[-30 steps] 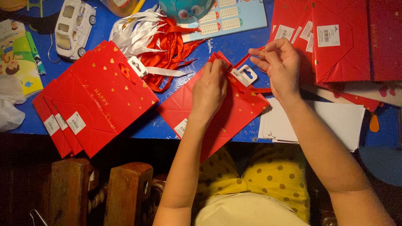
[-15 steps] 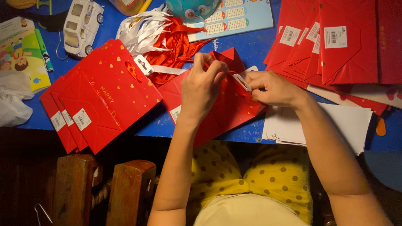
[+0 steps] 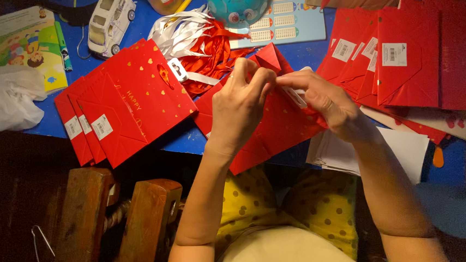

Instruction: The person assembles red Valentine's Day gift bags by inserting white paper inserts, threading red ribbons through the handles, and folding the bag flaps closed. The person repeats this process for multiple bags, stacking the finished ones on the table.

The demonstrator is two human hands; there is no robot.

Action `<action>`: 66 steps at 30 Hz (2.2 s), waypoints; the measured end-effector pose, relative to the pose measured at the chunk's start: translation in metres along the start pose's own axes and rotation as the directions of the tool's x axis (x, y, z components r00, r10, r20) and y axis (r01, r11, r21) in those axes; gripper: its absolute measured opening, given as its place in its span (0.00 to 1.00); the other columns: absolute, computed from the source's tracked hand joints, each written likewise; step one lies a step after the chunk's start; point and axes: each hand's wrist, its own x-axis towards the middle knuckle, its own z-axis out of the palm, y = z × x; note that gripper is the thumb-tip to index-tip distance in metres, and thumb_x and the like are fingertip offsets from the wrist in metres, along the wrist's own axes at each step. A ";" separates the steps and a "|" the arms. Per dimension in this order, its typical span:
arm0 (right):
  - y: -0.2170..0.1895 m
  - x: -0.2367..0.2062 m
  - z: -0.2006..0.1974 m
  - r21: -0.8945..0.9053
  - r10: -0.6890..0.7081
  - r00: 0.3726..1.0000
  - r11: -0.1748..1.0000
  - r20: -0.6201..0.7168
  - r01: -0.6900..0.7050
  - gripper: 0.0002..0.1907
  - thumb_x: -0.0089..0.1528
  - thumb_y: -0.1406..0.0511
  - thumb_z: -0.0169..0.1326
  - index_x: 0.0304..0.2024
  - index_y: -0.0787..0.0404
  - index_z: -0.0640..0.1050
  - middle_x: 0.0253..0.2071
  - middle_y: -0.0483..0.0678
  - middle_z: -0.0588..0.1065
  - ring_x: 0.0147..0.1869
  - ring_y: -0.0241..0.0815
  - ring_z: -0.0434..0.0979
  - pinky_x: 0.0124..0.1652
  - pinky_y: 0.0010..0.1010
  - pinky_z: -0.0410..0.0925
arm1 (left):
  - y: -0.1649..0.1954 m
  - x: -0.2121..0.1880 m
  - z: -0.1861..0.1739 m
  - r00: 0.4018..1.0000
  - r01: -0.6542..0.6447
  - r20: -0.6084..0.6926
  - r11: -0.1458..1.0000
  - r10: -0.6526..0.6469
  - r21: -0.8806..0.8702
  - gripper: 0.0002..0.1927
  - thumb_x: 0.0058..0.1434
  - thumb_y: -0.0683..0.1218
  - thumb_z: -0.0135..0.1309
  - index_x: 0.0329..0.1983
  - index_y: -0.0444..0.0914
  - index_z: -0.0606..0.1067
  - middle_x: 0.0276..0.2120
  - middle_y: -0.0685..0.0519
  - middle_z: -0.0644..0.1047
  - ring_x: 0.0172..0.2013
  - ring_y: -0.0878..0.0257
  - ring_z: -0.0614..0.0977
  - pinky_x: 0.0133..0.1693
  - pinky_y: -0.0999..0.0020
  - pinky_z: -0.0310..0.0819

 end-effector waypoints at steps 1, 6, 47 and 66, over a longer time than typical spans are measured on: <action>-0.001 0.000 0.002 0.208 0.076 0.997 0.975 0.017 -0.077 0.30 0.74 0.53 0.36 0.69 0.68 0.66 0.67 0.54 0.70 0.73 0.42 0.66 0.72 0.38 0.58 | 0.002 -0.001 -0.004 1.000 0.007 -0.010 1.000 -0.007 -0.014 0.08 0.65 0.42 0.60 0.44 0.45 0.74 0.43 0.54 0.70 0.39 0.57 0.81 0.32 0.60 0.74; 0.024 -0.016 0.009 0.523 0.281 0.947 0.790 0.157 -0.321 0.43 0.66 0.41 0.39 0.72 0.65 0.56 0.67 0.50 0.66 0.72 0.40 0.64 0.67 0.38 0.62 | 0.011 -0.004 -0.017 1.000 0.009 0.001 0.996 -0.009 -0.090 0.08 0.63 0.43 0.62 0.42 0.46 0.74 0.43 0.53 0.69 0.36 0.59 0.81 0.31 0.62 0.75; 0.002 -0.075 0.016 -0.864 0.405 0.911 0.484 0.079 -0.140 0.03 0.50 0.70 0.55 0.23 0.63 0.75 0.30 0.55 0.72 0.40 0.56 0.73 0.43 0.45 0.67 | 0.039 -0.036 -0.045 0.973 -0.220 -0.013 0.916 0.229 -0.334 0.07 0.62 0.43 0.64 0.41 0.46 0.79 0.39 0.55 0.72 0.44 0.58 0.78 0.49 0.62 0.70; -0.094 -0.064 0.012 -0.667 -0.086 0.946 0.729 -0.314 -0.155 0.15 0.60 0.67 0.63 0.51 0.56 0.83 0.44 0.46 0.82 0.36 0.42 0.73 0.40 0.31 0.66 | 0.049 -0.047 -0.052 0.864 -0.273 -0.480 0.943 0.152 -0.192 0.09 0.64 0.57 0.63 0.42 0.51 0.79 0.57 0.53 0.70 0.60 0.50 0.77 0.74 0.45 0.50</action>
